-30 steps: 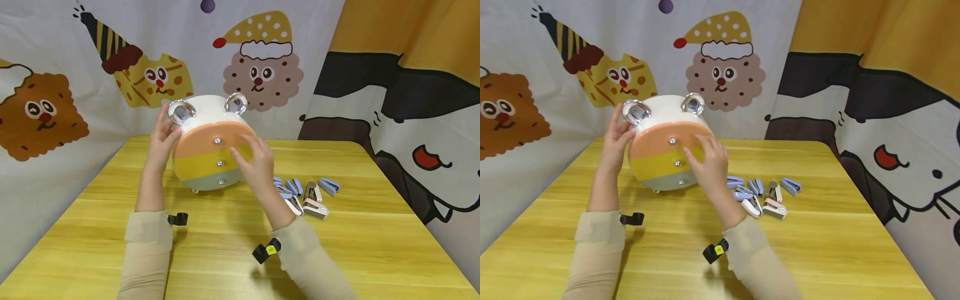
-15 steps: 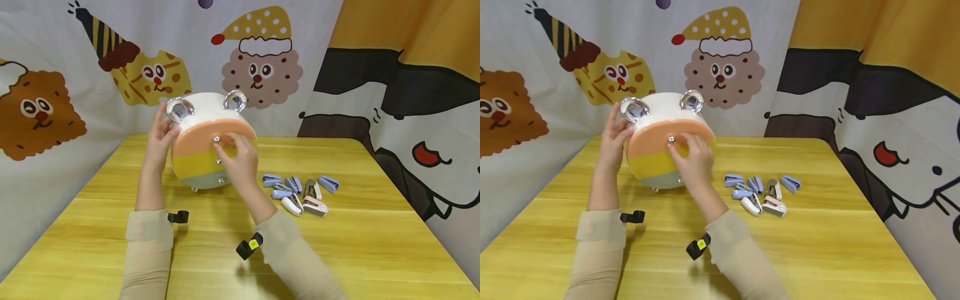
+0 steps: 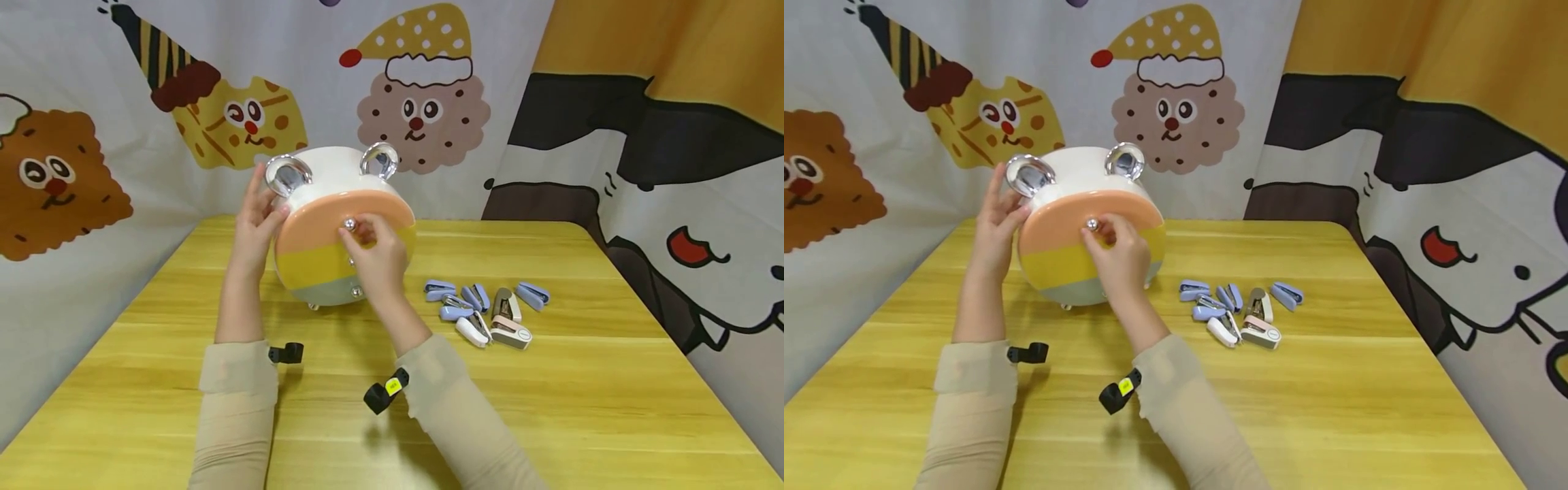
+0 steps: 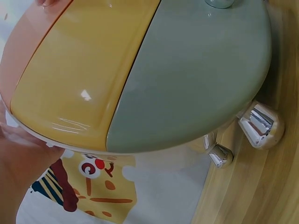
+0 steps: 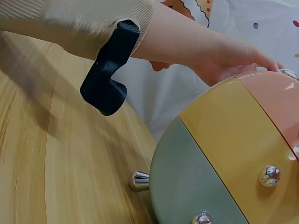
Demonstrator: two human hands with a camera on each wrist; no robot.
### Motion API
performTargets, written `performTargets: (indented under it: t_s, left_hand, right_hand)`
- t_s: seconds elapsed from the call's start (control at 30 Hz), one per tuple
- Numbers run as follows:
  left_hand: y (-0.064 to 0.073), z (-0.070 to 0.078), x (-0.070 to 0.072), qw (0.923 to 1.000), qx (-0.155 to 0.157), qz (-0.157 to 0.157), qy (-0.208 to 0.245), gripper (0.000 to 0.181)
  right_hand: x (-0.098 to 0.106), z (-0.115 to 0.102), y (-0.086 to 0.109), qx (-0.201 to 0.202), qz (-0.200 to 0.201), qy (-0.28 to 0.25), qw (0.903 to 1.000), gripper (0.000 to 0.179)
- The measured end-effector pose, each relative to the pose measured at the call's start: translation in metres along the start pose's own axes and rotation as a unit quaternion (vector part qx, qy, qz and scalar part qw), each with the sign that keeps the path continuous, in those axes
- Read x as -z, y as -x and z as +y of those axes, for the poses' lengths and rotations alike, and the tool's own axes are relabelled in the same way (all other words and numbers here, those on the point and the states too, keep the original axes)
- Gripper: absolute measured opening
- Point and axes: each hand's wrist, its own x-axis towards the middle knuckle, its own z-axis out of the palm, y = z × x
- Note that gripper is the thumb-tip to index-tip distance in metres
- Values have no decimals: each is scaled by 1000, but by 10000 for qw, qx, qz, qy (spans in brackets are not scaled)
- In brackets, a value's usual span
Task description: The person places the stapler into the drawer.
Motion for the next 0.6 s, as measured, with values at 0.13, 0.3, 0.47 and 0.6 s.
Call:
performTargets:
  t_s: [0.13, 0.3, 0.47, 0.6]
  left_hand:
    - [0, 1, -1, 10000, 41, 25, -32, 70]
    - [1, 2, -2, 9999, 88, 15, -103, 71]
    - [1, 1, -2, 10000, 48, -35, -64, 71]
    - [0, 1, -1, 10000, 40, -61, -22, 72]
  right_hand:
    - [0, -1, 0, -54, 37, -58, 10000, 22]
    - [4, -4, 6, 50, 172, -229, 9996, 20]
    - [12, -7, 11, 190, 231, -324, 9990, 18]
    - [19, -9, 15, 229, 225, -380, 9988, 18]
